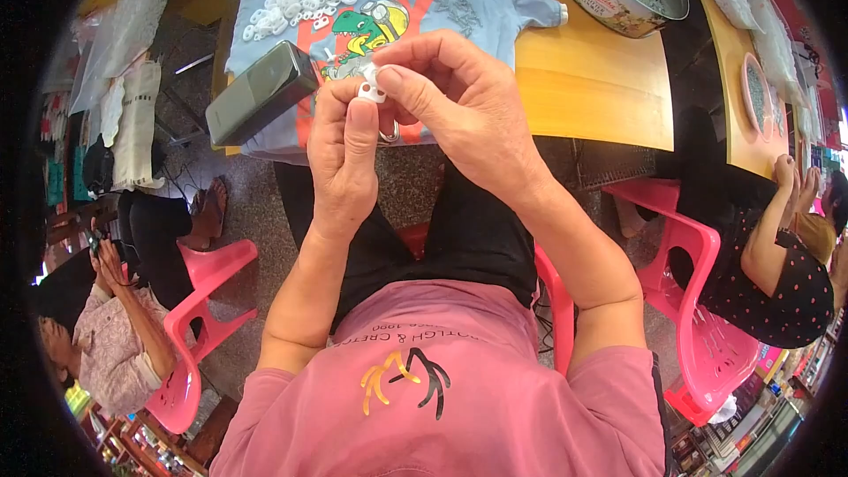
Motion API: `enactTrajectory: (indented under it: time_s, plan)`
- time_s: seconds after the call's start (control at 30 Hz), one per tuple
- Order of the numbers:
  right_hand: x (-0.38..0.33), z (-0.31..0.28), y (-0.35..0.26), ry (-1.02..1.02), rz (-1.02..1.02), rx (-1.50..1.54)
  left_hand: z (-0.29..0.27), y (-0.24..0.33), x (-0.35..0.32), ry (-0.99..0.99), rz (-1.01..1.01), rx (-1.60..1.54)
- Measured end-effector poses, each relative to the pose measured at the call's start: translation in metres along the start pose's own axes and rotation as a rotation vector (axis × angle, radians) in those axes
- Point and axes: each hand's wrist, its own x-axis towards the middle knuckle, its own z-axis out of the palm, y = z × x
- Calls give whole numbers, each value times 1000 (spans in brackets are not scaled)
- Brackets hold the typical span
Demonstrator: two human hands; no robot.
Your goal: Assembling small white plastic components by hand at a production workstation.
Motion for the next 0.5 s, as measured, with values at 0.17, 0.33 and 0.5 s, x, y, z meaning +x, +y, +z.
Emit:
enactTrajectory:
  time_s: [0.17,0.33,0.5]
  plan:
    - [0,1,-1,-10,15,-10,0,0,2,11,48,-8]
    - [-1,1,-4,-59,21,44,-5,-12,4,26,148,-78]
    - [-6,5,-4,-86,44,122,-1,-18,10,152,259,-47]
